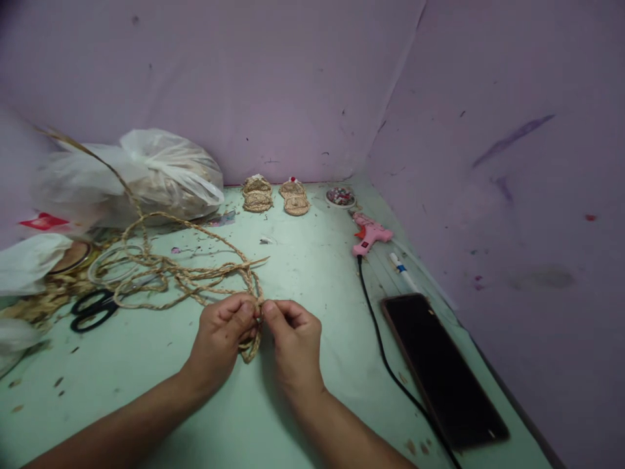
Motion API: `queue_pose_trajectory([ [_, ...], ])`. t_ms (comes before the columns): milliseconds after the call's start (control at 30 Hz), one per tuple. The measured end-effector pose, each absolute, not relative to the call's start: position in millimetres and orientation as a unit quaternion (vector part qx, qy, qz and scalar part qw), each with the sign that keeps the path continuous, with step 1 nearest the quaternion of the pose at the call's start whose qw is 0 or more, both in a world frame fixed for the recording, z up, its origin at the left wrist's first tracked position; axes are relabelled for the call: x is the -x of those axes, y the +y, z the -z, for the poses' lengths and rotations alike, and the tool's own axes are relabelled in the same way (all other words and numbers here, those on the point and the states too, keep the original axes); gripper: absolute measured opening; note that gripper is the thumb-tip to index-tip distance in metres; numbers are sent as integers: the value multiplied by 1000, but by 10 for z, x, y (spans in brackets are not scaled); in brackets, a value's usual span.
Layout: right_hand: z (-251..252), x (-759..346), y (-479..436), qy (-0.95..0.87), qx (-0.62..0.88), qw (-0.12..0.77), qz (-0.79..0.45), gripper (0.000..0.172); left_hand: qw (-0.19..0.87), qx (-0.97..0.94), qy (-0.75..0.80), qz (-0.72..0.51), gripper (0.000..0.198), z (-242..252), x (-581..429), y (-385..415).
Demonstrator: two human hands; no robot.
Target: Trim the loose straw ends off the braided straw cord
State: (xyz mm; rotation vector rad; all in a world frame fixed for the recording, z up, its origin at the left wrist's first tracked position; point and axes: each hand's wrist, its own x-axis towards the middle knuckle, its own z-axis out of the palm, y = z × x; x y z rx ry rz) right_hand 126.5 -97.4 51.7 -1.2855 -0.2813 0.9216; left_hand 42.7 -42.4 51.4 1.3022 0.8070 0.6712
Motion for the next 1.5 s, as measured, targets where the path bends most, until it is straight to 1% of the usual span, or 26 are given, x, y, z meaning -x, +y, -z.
queue_pose_trajectory([
  [67, -538, -1331, -967, -109, 539, 694, -465, 21, 679, -596, 325, -280, 31, -527, -392, -351],
  [133, -584, -1435, -975, -117, 507, 671, -527, 23, 704, -618, 268, -227, 33, -575, -350, -236],
  [200, -633, -1558, -999, -167, 481, 613, -604, 22, 722, -654, 188, -123, 33, -659, -305, -120],
  [233, -651, -1616, -1015, -205, 473, 563, -646, 21, 719, -677, 149, -55, 32, -708, -285, -78],
  [300, -661, -1699, -1049, -279, 472, 444, -709, 14, 669, -734, 96, 67, 28, -809, -254, -48],
  [333, -654, -1718, -1063, -309, 481, 396, -719, 11, 626, -769, 86, 102, 27, -854, -247, -61],
  [400, -621, -1704, -1086, -358, 523, 332, -698, 5, 520, -840, 99, 118, 26, -923, -251, -132],
  [467, -589, -1635, -1099, -416, 586, 321, -616, 10, 407, -897, 149, 90, 25, -959, -277, -227],
  [533, -576, -1545, -1108, -496, 649, 338, -468, 15, 324, -917, 225, 55, 26, -966, -313, -305],
  [600, -579, -1472, -1118, -562, 678, 368, -297, 17, 282, -912, 298, 17, 24, -953, -347, -338],
  [667, -581, -1438, -1130, -590, 677, 405, -169, 18, 267, -894, 359, -19, 18, -928, -371, -323],
  [733, -566, -1447, -1141, -595, 668, 439, -83, 19, 309, -868, 385, -49, 17, -896, -390, -282],
  [767, -551, -1461, -1147, -599, 663, 447, -44, 19, 359, -848, 386, -61, 19, -879, -398, -260],
  [867, -501, -1499, -1162, -634, 638, 432, 72, 20, 565, -722, 385, -107, 27, -835, -419, -215],
  [933, -486, -1497, -1167, -665, 613, 410, 117, 20, 674, -618, 383, -131, 29, -828, -424, -200],
  [1000, -503, -1475, -1164, -680, 596, 417, 94, 18, 723, -575, 357, -139, 29, -843, -419, -187],
  [1067, -547, -1455, -1152, -641, 604, 474, 10, 13, 702, -614, 329, -146, 30, -871, -408, -181],
  [1167, -621, -1469, -1122, -469, 634, 596, -152, 11, 583, -725, 321, -180, 30, -888, -389, -204],
  [1233, -651, -1507, -1098, -367, 630, 638, -249, 16, 496, -786, 315, -196, 29, -864, -376, -243],
  [1300, -664, -1546, -1079, -329, 616, 642, -315, 21, 419, -829, 308, -203, 29, -821, -362, -285],
  [1367, -668, -1570, -1067, -336, 614, 625, -345, 23, 361, -857, 304, -206, 29, -778, -348, -313],
  [1433, -670, -1575, -1061, -356, 621, 605, -348, 21, 332, -872, 300, -199, 29, -751, -336, -322],
  [1500, -666, -1567, -1058, -376, 628, 593, -334, 17, 328, -876, 300, -186, 29, -744, -331, -312],
])
